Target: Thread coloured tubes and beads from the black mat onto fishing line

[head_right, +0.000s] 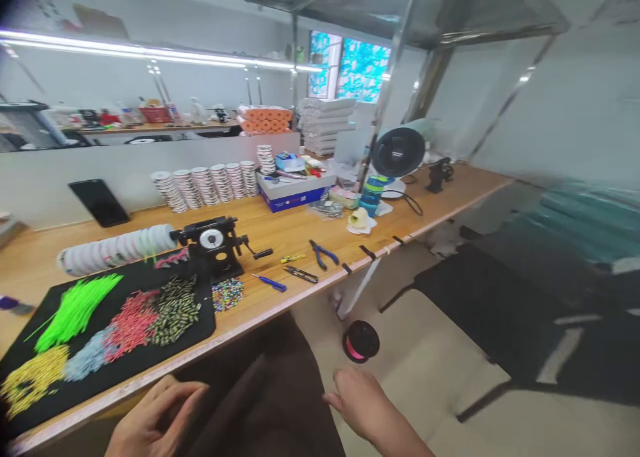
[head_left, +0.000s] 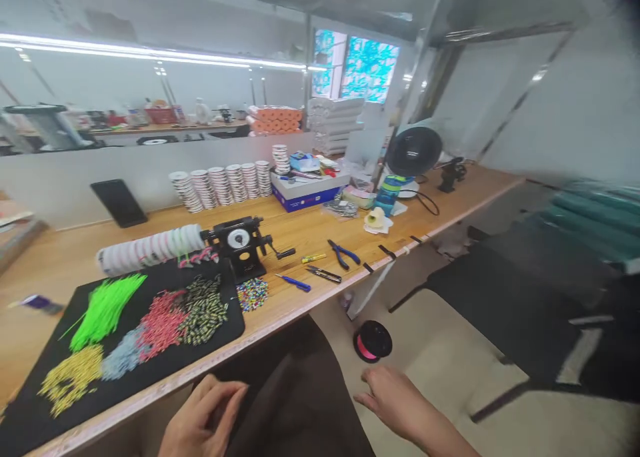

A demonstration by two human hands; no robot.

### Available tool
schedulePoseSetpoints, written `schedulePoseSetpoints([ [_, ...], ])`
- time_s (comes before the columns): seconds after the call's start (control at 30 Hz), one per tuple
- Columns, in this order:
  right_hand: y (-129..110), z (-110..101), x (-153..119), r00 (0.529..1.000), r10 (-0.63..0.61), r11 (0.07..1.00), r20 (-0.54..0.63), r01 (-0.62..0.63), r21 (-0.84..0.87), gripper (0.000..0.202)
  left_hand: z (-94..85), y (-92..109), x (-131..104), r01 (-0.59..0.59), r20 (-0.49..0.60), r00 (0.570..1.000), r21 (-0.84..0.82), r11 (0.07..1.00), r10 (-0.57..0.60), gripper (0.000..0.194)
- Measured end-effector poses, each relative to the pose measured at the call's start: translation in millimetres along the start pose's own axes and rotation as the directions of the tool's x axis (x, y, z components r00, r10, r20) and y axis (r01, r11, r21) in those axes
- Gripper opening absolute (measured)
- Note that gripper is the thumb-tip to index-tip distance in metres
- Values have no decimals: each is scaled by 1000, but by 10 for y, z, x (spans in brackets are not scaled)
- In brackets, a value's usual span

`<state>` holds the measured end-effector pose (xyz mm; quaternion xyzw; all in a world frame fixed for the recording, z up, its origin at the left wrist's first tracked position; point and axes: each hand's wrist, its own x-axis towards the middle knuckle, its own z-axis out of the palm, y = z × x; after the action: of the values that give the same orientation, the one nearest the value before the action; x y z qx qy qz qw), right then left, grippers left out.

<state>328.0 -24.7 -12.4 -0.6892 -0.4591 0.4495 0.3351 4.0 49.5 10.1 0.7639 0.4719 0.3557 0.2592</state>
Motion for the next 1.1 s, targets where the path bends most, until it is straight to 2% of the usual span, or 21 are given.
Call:
schedulePoseSetpoints([
  [0.03, -123, 68, -67, 997, -69, 995, 41, 71, -63, 23, 42, 9, 5, -83, 32, 996, 42, 996, 81, 21],
  [0.07, -269, 147, -113, 978, -191, 972, 79, 200, -121, 12, 89, 40, 8, -145, 57, 988, 84, 986, 141, 18],
  [0.13, -572, 343, -140, 892, -435, 887, 120, 448, -112, 18, 187, 143, 14, -241, 101, 969, 155, 958, 228, 18],
  [0.17, -699, 454, -123, 844, -519, 846, 133, 529, -59, 22, 228, 198, 16, -282, 114, 958, 181, 942, 265, 19],
  [0.2, -795, 566, -93, 816, -558, 826, 149, 563, 7, 25, 256, 246, 20, -318, 120, 947, 199, 927, 299, 19],
  [0.27, -878, 759, -9, 817, -538, 843, 207, 528, 104, 29, 255, 296, 27, -360, 105, 933, 217, 907, 345, 21],
  [0.33, -835, 866, 76, 860, -442, 897, 254, 423, 128, 27, 178, 283, 29, -336, 67, 942, 208, 919, 329, 19],
  [0.43, -690, 855, 158, 927, -308, 950, 214, 287, 124, 34, 18, 212, 1, -215, -32, 974, 163, 963, 223, 14],
  [0.5, -645, 803, 166, 939, -276, 960, 204, 257, 115, 37, -25, 183, -36, -162, -41, 985, 142, 976, 170, 13],
  [0.57, -670, 783, 150, 921, -279, 957, 271, 243, 158, 30, 11, 187, -70, -173, 17, 985, 146, 974, 172, 14],
  [0.63, -733, 817, 137, 877, -279, 950, 390, 192, 247, 26, 87, 213, -84, -226, 66, 974, 159, 961, 218, 17],
  [0.73, -811, 889, 160, 818, -299, 947, 492, 188, 262, 26, 138, 245, -55, -254, 49, 967, 180, 950, 249, 21],
  [0.83, -840, 859, 181, 817, -331, 941, 473, 320, 107, 18, 50, 235, -14, -205, 22, 979, 191, 960, 205, 21],
  [0.97, -918, 696, 75, 825, -281, 903, 490, 400, -156, 57, -57, 194, -17, -190, 17, 981, 250, 950, 191, 19],
  [1.03, -983, 673, 12, 807, -292, 897, 512, 417, -146, 68, -48, 197, -21, -225, 30, 973, 297, 928, 227, 20],
  [1.1, -1024, 730, -1, 804, -343, 911, 485, 411, -38, 58, -22, 221, -5, -279, 38, 959, 311, 908, 282, 22],
])
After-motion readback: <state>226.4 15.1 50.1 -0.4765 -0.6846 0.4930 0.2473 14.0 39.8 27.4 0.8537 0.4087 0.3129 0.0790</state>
